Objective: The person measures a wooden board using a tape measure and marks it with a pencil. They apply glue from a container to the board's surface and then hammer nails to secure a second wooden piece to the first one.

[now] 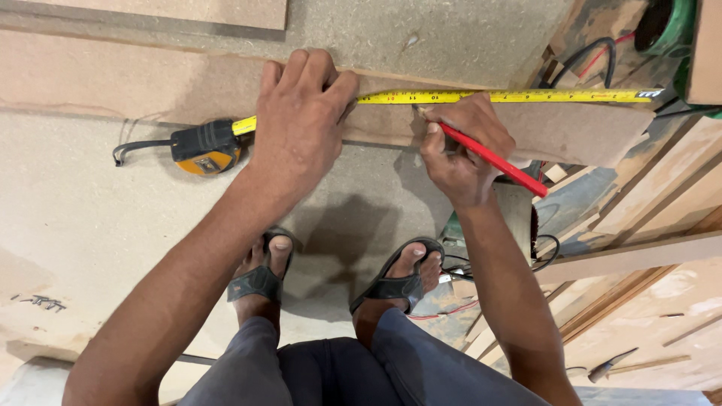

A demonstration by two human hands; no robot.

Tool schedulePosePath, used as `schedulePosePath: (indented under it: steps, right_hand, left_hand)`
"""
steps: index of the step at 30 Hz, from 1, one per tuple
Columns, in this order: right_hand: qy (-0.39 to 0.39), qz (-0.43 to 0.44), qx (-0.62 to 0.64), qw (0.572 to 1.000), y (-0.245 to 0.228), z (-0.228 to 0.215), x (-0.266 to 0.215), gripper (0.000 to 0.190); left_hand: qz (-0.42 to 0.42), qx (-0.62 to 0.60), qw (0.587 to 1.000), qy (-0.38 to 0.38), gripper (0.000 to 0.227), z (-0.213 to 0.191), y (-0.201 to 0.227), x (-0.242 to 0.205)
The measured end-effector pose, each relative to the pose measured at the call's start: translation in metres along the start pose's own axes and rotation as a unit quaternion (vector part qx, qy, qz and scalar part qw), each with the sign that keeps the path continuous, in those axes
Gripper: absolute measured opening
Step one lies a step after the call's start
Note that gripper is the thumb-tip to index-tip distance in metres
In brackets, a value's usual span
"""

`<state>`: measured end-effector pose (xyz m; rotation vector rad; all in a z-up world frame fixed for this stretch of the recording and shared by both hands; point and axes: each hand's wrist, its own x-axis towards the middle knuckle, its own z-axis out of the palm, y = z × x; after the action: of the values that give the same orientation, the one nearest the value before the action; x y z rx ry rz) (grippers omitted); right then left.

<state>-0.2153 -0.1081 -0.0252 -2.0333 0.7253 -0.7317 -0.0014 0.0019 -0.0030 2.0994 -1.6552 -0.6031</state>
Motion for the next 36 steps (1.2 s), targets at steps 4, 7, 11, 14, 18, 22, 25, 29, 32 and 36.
schedulePosePath:
  steps: [4, 7, 11, 14, 18, 22, 25, 29, 32, 36]
  right_hand:
    - [0.023, 0.090, 0.122, 0.988, 0.003, -0.006, -0.008, 0.005]
    - [0.028, 0.161, 0.166, 0.973, 0.000, -0.019, -0.018, 0.004]
    - [0.014, 0.116, 0.142, 0.983, -0.024, -0.035, -0.039, 0.004]
    - [0.009, 0.107, 0.132, 0.985, -0.048, -0.036, -0.058, 0.006]
    - [-0.023, 0.132, 0.115, 0.984, -0.076, -0.016, -0.069, 0.008]
    - [-0.054, 0.139, 0.068, 0.986, -0.098, 0.016, -0.067, 0.009]
    - [-0.134, 0.151, 0.047, 0.978, -0.103, 0.044, -0.064, 0.019]
    - [-0.209, -0.030, -0.010, 0.977, -0.107, 0.094, -0.056, 0.048]
    - [-0.284, -0.033, 0.013, 0.958, -0.127, 0.133, -0.058, 0.053]
    - [-0.365, -0.062, -0.001, 0.929, -0.156, 0.161, -0.061, 0.093]
  left_hand:
    - [-0.006, -0.013, 1.000, -0.003, 0.011, -0.002, 0.001, 0.000]
    - [0.016, -0.024, 0.999, 0.017, 0.014, -0.002, 0.002, -0.008]
    - [0.015, -0.016, 0.999, 0.049, 0.031, -0.017, -0.012, -0.042]
    - [-0.010, 0.023, 0.992, 0.124, 0.031, -0.027, -0.038, -0.083]
    - [-0.101, -0.001, 0.976, 0.193, 0.015, -0.025, -0.077, -0.136]
    - [-0.170, -0.194, 0.926, 0.277, 0.034, -0.010, -0.100, -0.174]
    - [-0.190, -0.133, 0.942, 0.242, 0.058, -0.025, -0.111, -0.214]
    - [-0.241, -0.091, 0.937, 0.237, 0.069, -0.059, -0.121, -0.273]
    - [-0.364, 0.008, 0.913, 0.182, 0.094, -0.070, -0.130, -0.314]
    - [-0.409, 0.131, 0.899, 0.086, 0.088, -0.070, -0.163, -0.352]
